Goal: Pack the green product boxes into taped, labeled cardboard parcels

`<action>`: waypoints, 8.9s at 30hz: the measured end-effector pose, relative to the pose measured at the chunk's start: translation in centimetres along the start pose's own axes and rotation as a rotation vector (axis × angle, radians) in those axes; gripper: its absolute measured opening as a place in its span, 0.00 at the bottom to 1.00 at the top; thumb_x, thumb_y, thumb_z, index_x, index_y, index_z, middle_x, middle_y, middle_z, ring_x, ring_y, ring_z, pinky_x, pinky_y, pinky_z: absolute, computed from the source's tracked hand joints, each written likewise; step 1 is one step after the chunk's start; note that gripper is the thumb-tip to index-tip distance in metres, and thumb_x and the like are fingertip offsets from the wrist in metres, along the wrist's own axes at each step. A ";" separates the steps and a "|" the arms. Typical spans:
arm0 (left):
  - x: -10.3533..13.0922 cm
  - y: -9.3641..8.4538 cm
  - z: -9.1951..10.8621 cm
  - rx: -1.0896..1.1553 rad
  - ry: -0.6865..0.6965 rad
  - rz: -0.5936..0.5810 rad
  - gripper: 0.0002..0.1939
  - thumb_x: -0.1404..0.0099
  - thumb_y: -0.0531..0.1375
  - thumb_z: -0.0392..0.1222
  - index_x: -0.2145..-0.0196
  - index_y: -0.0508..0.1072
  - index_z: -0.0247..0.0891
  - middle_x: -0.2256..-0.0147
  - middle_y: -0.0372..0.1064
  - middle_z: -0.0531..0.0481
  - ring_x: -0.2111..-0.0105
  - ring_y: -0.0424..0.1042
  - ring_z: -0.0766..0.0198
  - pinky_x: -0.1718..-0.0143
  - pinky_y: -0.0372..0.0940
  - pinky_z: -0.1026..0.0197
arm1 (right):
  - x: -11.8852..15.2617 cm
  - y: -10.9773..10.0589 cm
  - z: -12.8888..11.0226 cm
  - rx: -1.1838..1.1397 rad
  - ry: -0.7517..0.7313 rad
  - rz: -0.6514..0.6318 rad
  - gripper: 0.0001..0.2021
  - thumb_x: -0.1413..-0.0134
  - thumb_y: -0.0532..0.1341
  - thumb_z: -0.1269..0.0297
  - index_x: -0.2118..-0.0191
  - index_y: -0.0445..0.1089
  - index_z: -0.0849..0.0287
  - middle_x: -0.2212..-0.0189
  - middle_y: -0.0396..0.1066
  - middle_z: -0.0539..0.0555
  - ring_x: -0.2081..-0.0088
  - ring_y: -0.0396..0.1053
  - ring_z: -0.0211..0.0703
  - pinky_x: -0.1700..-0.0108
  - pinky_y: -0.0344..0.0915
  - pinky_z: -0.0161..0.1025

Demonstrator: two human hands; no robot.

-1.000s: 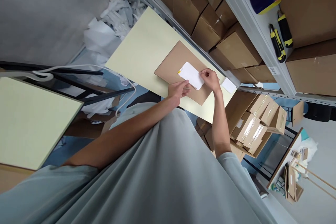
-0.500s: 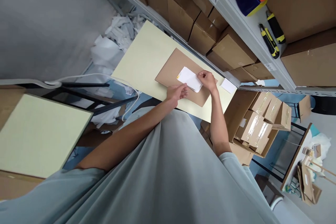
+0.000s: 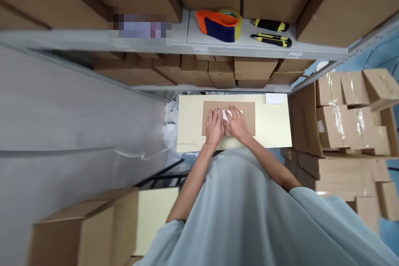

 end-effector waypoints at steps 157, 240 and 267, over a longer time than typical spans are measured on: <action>19.2 -9.0 -5.8 0.723 -0.012 0.268 0.13 0.19 0.54 0.45 0.57 0.78 0.44 0.59 0.81 0.51 0.61 0.82 0.63 0.55 0.77 0.63 | 13.7 -6.2 -10.2 0.385 -0.397 -0.424 0.08 0.27 0.65 0.59 0.56 0.68 0.55 0.64 0.78 0.57 0.61 0.77 0.54 0.55 0.76 0.46; -7.8 6.3 -0.6 -0.022 -0.193 0.157 0.47 0.27 0.61 0.56 0.19 0.52 0.36 0.17 0.36 0.42 0.17 0.27 0.41 0.19 0.19 0.35 | 10.9 9.9 7.1 0.246 -0.169 -0.513 0.13 0.20 0.58 0.63 0.42 0.73 0.67 0.54 0.84 0.66 0.51 0.82 0.54 0.35 0.69 0.48; 0.3 3.3 -3.1 -0.164 0.223 -0.185 0.49 0.30 0.57 0.45 0.18 0.45 0.31 0.18 0.38 0.39 0.17 0.29 0.41 0.18 0.29 0.32 | 2.3 0.3 18.3 0.547 -0.344 -0.605 0.16 0.23 0.51 0.72 0.40 0.70 0.72 0.53 0.83 0.71 0.51 0.79 0.58 0.38 0.62 0.49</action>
Point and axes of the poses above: each hand's wrist, its own x-axis away from the middle knuckle, its own y-axis out of the palm, z = x × y, the point moved 2 cm from there along -x, towards the middle knuckle
